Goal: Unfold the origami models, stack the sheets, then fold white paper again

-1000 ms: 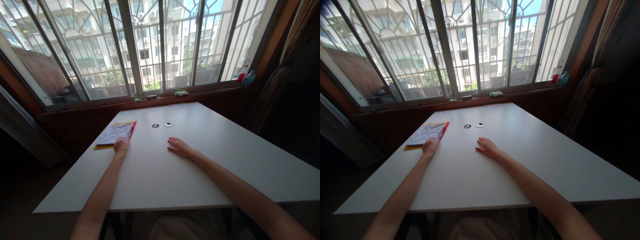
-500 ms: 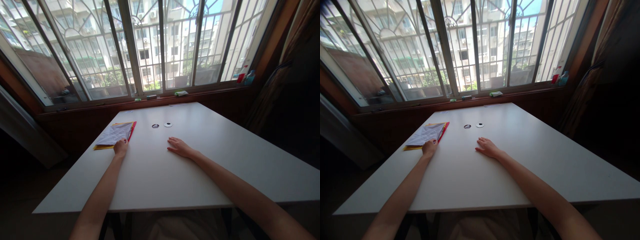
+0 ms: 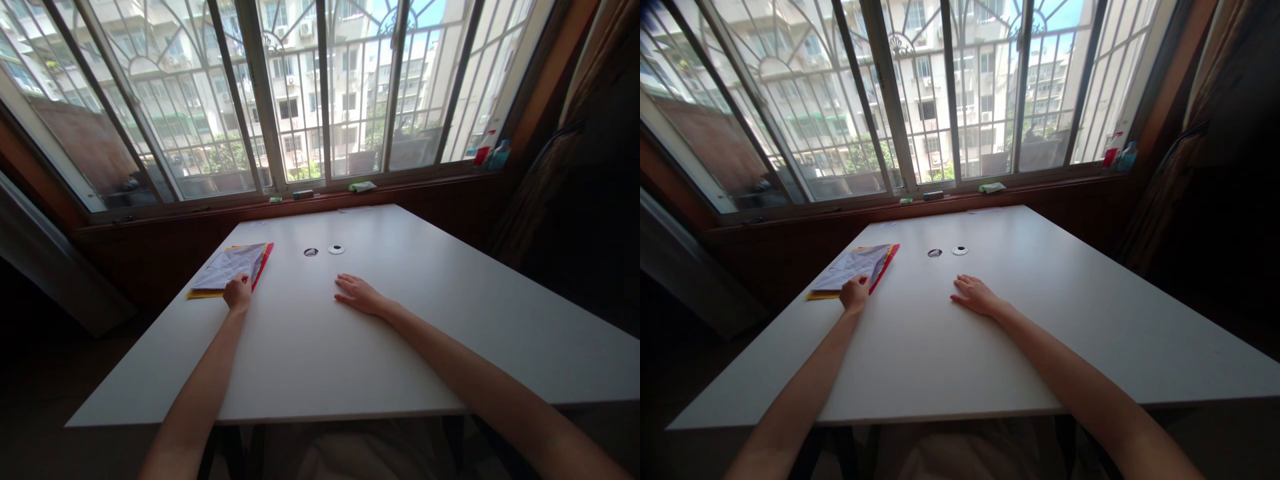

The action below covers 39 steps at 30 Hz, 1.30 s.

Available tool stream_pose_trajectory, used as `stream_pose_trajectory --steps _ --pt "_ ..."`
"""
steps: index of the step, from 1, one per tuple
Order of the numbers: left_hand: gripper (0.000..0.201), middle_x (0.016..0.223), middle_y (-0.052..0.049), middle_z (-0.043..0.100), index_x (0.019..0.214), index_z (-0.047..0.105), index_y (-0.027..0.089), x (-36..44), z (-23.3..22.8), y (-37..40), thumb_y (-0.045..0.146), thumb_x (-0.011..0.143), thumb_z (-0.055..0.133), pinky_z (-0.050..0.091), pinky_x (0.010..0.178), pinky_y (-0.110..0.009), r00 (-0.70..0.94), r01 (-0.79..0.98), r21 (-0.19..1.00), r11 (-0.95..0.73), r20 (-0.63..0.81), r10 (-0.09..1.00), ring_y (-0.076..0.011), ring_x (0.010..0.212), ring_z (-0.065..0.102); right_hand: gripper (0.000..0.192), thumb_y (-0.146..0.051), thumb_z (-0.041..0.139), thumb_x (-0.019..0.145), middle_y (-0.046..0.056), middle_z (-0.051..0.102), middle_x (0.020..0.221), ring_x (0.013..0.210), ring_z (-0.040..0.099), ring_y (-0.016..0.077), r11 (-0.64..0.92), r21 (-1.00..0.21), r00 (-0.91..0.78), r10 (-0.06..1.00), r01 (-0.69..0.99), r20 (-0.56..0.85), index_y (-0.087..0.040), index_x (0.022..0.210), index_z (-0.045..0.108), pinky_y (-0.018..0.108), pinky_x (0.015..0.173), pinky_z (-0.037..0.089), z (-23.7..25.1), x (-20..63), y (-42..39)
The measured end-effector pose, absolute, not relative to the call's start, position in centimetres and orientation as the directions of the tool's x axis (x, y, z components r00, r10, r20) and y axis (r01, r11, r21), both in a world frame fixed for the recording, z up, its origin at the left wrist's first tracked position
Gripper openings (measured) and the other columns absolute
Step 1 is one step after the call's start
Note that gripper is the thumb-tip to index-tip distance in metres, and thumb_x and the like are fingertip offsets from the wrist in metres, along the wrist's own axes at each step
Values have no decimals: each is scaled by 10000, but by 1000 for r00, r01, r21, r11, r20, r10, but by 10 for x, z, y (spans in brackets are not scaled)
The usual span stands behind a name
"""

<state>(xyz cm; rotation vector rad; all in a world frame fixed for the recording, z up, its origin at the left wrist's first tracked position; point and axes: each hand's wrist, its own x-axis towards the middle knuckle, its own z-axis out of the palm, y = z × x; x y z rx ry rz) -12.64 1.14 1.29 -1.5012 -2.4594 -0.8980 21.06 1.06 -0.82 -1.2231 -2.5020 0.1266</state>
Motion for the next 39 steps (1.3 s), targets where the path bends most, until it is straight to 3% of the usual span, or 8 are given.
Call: stream_pose_trajectory --steps 10,14,21,28,31,34,36,39 --pt "298 1120 -115 603 1097 457 153 -111 30 3 259 926 237 430 790 -265 -530 818 533 214 556 641 -188 1017 572 539 -488 408 833 156 427 1335 1253 363 266 609 -231 -552 790 759 267 -122 1222 483 408 1023 311 -7 210 9" --pt "224 1087 -86 619 990 520 181 -86 28 -3 258 912 325 425 853 -257 -108 913 368 -176 633 767 -167 1023 570 526 -444 467 810 151 438 1320 1215 407 256 609 -274 -503 782 744 369 -133 1233 449 414 1005 341 -7 209 8" --pt "258 999 -36 652 966 588 237 -33 13 -22 306 889 351 447 843 -252 558 700 295 -650 340 756 -149 973 589 228 -282 328 866 91 572 907 928 523 234 548 -403 -133 697 733 705 -212 901 542 398 829 441 10 205 2" --pt "391 715 -18 680 765 622 183 -34 14 -23 379 893 308 470 705 -238 445 668 500 -552 326 834 -129 676 629 205 -246 316 857 75 547 876 867 522 216 585 -431 -72 645 687 761 -221 880 517 366 792 441 15 205 -4" --pt "319 976 -58 673 1050 565 181 -39 5 -15 363 871 374 452 832 -279 359 728 451 -517 392 847 -163 919 617 198 -245 323 856 66 551 856 836 535 203 605 -448 -56 633 659 772 -223 868 520 349 767 450 15 207 -4" --pt "494 1322 -114 452 1251 431 175 -43 -5 -8 425 826 447 313 1013 -400 379 828 294 -477 333 863 -242 1243 384 211 -251 322 855 70 555 847 809 542 198 605 -459 -40 631 650 775 -212 868 529 339 739 456 15 209 -4" --pt "529 1380 -107 374 1262 428 194 -45 -7 -6 472 813 445 255 1041 -447 415 850 249 -463 223 882 -268 1296 290 223 -259 318 853 75 562 855 810 546 200 591 -473 -33 647 653 762 -208 873 534 340 734 457 15 208 -4" --pt "405 1332 -81 443 1125 540 214 -48 -5 -5 458 819 437 307 1024 -379 506 782 309 -541 191 841 -230 1241 387 226 -274 318 848 74 578 868 811 555 195 562 -542 38 671 625 740 -206 873 532 341 735 468 12 209 1"
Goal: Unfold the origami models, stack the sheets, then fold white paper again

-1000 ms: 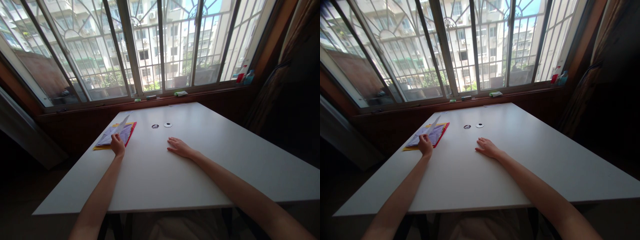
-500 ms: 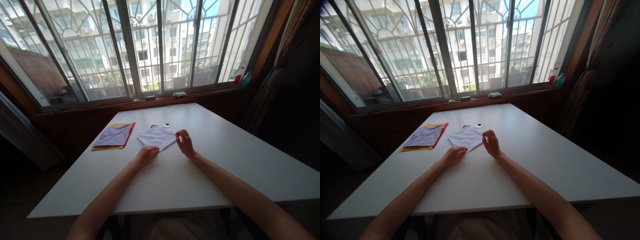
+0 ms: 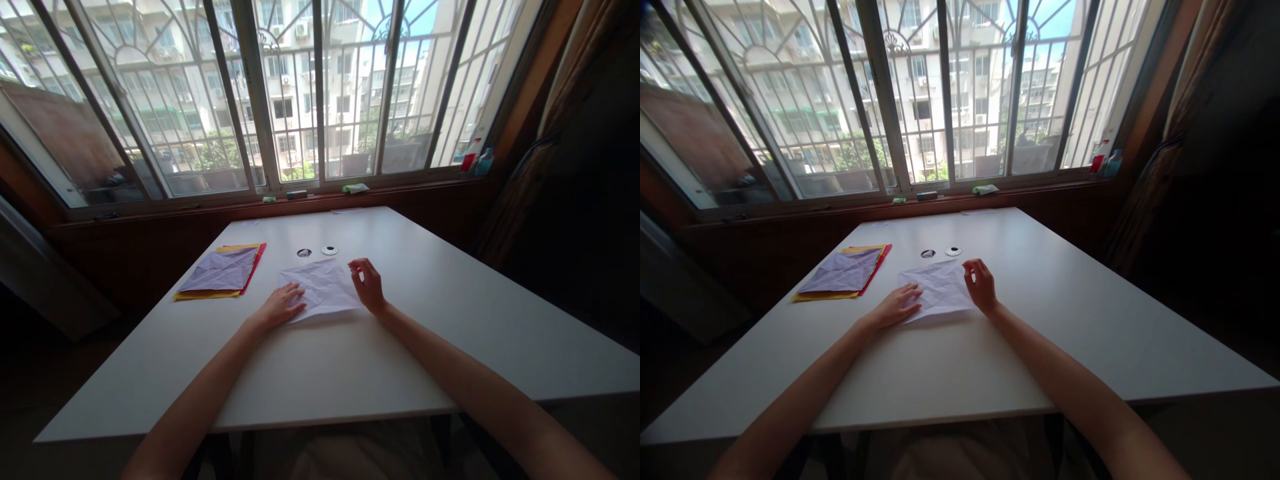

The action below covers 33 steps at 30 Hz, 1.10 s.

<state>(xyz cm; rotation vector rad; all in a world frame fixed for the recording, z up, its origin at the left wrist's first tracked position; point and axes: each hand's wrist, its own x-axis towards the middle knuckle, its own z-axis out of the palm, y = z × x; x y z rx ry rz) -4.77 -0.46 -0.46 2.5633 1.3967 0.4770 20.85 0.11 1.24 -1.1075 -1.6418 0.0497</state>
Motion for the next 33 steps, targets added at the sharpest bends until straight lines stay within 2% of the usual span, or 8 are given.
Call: stream_pose_trajectory --steps 3,5,12,15,19,22,27,33 --pt "286 1169 -88 568 921 587 192 -49 -1 -4 416 823 440 405 934 -315 551 695 392 -603 249 797 -187 1060 543 218 -286 343 837 73 598 889 796 573 186 538 -641 157 686 547 710 -195 912 526 343 701 489 6 212 12" --pt "281 1153 -105 571 930 568 175 -49 -2 -5 407 808 467 408 930 -328 549 688 389 -613 274 790 -197 1055 542 243 -305 391 826 87 609 943 822 582 193 528 -662 146 713 531 686 -181 992 518 355 699 496 0 215 19" --pt "473 1365 -103 396 1229 450 196 -45 -9 -5 448 829 427 243 1055 -408 572 743 296 -601 185 799 -234 1281 322 481 -383 612 728 130 575 1153 1104 502 254 664 -427 -407 730 614 549 -170 1149 521 425 948 397 -13 212 22" --pt "518 1388 -133 353 1262 421 178 -44 -13 -1 461 828 427 202 1058 -446 440 835 280 -475 179 880 -267 1304 270 462 -374 650 700 131 574 1166 1117 500 259 668 -383 -513 739 638 436 -166 1104 570 413 956 396 -14 209 19" --pt "595 1363 -219 352 1280 379 93 -49 -20 7 437 805 484 206 1038 -474 136 925 321 -204 222 966 -324 1292 276 528 -393 649 699 143 576 1164 1095 520 253 589 -401 -446 802 701 398 -140 1150 540 394 942 407 -16 209 21" --pt "569 1308 -213 432 1240 423 96 -54 -22 14 381 766 556 242 1029 -451 133 875 421 -240 268 954 -318 1251 352 561 -377 661 689 158 574 1159 1078 529 259 527 -401 -374 837 749 400 -122 1169 521 392 933 409 -18 210 24" --pt "600 1140 -142 574 1181 477 155 -60 -19 20 268 632 692 391 927 -392 132 587 742 -323 306 943 -258 1050 541 539 -321 676 675 148 585 1129 1045 545 250 506 -421 -337 846 753 414 -123 1153 524 384 912 422 -19 211 25" --pt "723 1084 -139 585 1133 510 154 -66 -7 16 218 472 797 474 716 -309 -57 226 972 -65 80 995 -208 860 603 538 -227 710 624 126 606 1088 1014 557 246 568 -444 -334 799 693 500 -141 1126 537 393 906 427 -18 211 24"
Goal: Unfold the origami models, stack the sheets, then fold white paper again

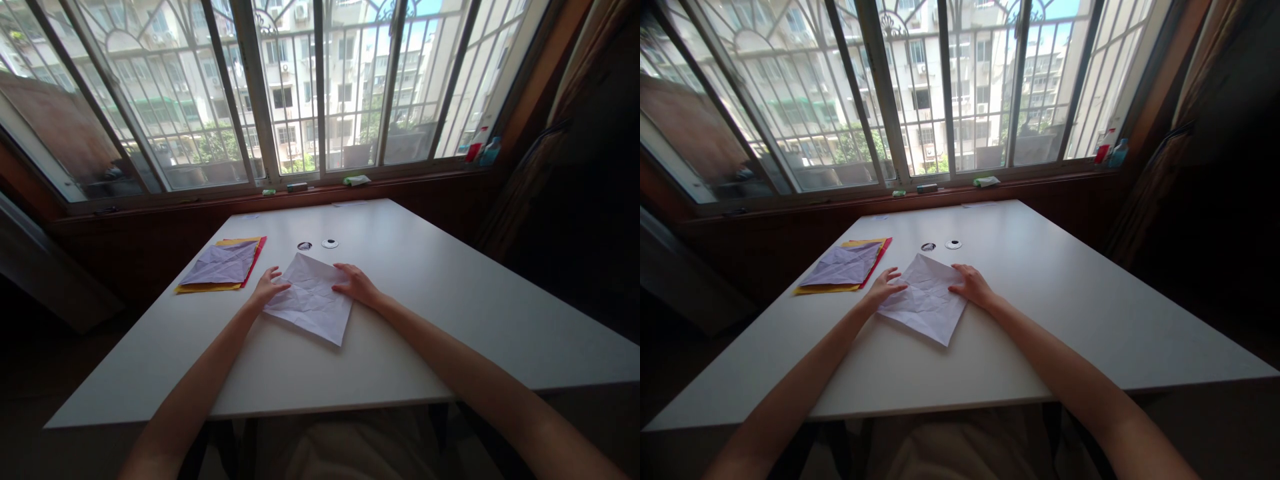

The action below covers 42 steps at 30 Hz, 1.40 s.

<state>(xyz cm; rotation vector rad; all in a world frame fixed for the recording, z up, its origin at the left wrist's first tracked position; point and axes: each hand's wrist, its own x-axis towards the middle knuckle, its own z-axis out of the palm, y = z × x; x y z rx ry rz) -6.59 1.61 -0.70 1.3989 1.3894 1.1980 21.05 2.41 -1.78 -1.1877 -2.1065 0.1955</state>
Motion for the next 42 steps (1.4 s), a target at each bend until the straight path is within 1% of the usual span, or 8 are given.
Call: stream_pose_trajectory --steps 5,9,13,18,25,34,38,42 --pt "549 815 -68 663 932 610 128 -67 -4 13 207 425 806 468 622 -273 -23 -58 998 40 -41 999 -158 650 611 569 -297 712 623 142 574 1157 1116 493 272 501 -602 -64 799 622 598 -146 1138 522 433 981 360 -15 211 27" --pt "428 750 -35 665 863 609 136 -68 -3 12 249 483 771 478 632 -271 -69 -243 969 -34 18 997 -144 631 608 754 -433 691 621 200 475 1266 1168 453 276 264 -891 203 913 370 355 -93 1236 419 421 990 357 -10 211 26" --pt "393 700 -20 660 824 612 142 -68 2 10 242 479 772 482 646 -286 -46 -327 945 -17 2 999 -149 615 609 759 -475 679 625 166 464 1294 1148 489 238 64 -997 93 993 48 68 -139 1248 406 358 954 411 -4 208 20" --pt "406 732 -26 665 849 619 146 -66 8 5 267 497 780 488 663 -285 41 -324 946 -20 35 999 -148 638 614 458 -440 669 658 91 636 1081 956 617 210 -11 -988 -220 975 -154 23 -183 1027 585 315 804 510 0 204 11" --pt "495 784 -31 649 956 563 148 -67 0 14 303 532 767 486 658 -270 -53 -285 958 -25 11 999 -142 677 617 308 -363 698 628 84 690 911 771 647 217 40 -992 -193 979 -119 62 -157 847 630 334 663 529 -5 202 11" --pt "763 676 39 604 1279 390 248 -67 1 12 287 589 714 393 524 -179 -104 -58 996 -64 58 993 -80 569 549 790 -386 685 618 -26 657 688 574 580 131 158 -979 3 987 -128 159 -228 1311 341 246 524 458 0 203 12" --pt "548 796 -26 654 1090 600 190 -71 2 14 339 577 721 436 606 -215 -49 -5 998 -69 69 996 -116 689 580 524 -449 673 593 12 668 715 623 572 134 202 -979 -2 979 -11 202 -159 1026 628 265 579 459 0 207 17" --pt "502 899 -64 674 981 658 164 -76 -1 18 334 522 768 457 693 -259 13 21 994 -103 103 995 -154 776 596 402 -375 734 532 40 690 830 739 599 160 212 -977 -97 973 35 208 -162 870 689 314 704 478 5 214 17"
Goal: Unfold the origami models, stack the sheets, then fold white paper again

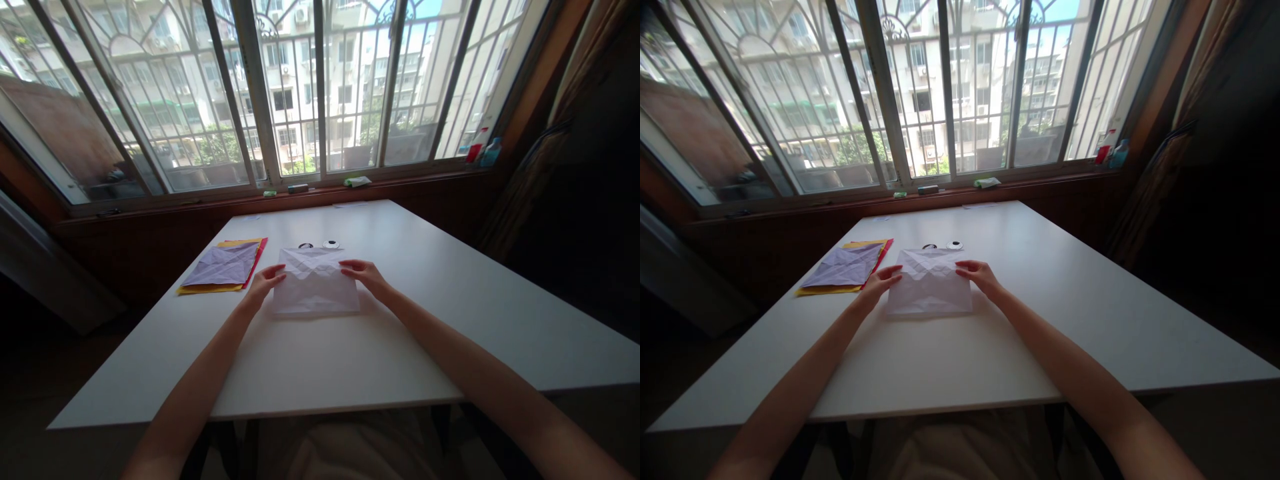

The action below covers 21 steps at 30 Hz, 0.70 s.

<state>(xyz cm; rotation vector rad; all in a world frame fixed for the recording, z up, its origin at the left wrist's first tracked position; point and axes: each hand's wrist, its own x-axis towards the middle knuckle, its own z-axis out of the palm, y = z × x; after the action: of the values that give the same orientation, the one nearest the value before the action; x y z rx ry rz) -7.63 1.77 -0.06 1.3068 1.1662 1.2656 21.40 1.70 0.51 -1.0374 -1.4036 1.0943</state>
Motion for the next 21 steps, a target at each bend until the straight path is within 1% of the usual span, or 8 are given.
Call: stream_pose_trajectory --steps 2,4,8,11,13,15,18,21 --pt "531 897 -59 676 988 655 166 -77 0 18 309 495 787 460 738 -282 27 20 991 -136 135 990 -161 797 598 450 -316 765 491 32 691 857 773 606 163 231 -972 -158 962 33 223 -177 911 680 332 752 478 8 216 16" --pt "514 842 -47 678 957 667 162 -76 2 17 295 477 795 464 737 -290 -6 56 985 -163 164 986 -160 774 596 454 -289 778 463 21 691 810 745 612 162 253 -967 -173 954 33 243 -172 890 680 345 754 484 9 217 17" --pt "403 686 -16 658 848 699 165 -72 10 13 284 474 790 466 663 -276 -105 139 972 -191 207 973 -142 668 575 360 -320 770 471 2 674 689 667 612 155 309 -949 -85 949 67 303 -164 783 680 352 721 498 9 215 20" --pt "317 624 -9 642 774 708 167 -68 14 11 284 488 779 454 619 -262 -156 171 963 -211 237 959 -132 614 556 318 -347 761 486 12 681 705 681 623 167 351 -933 -18 936 83 351 -171 735 669 350 721 502 10 214 22" --pt "266 600 -9 632 736 707 170 -66 15 11 298 511 766 442 591 -257 -175 224 943 -246 287 942 -129 584 541 291 -364 746 515 21 684 721 690 628 177 389 -913 6 920 121 393 -176 721 663 348 717 502 11 214 21" --pt "225 640 -17 644 716 702 177 -66 15 11 318 547 745 442 591 -259 -173 282 911 -302 358 918 -133 590 546 249 -373 718 568 26 684 731 687 626 181 438 -872 15 892 219 452 -187 724 665 343 709 497 12 214 19" --pt "193 768 -31 666 730 696 198 -67 16 9 350 612 701 447 619 -258 -142 369 835 -409 485 863 -150 674 576 187 -377 658 660 29 672 731 645 599 172 495 -738 26 823 459 568 -210 740 677 333 676 483 17 215 12" --pt "182 776 -27 655 741 697 211 -68 18 7 366 651 674 428 589 -243 -127 453 761 -464 570 812 -140 661 559 192 -388 612 713 28 637 670 591 560 160 496 -620 53 753 608 656 -215 752 687 318 643 465 22 215 5"
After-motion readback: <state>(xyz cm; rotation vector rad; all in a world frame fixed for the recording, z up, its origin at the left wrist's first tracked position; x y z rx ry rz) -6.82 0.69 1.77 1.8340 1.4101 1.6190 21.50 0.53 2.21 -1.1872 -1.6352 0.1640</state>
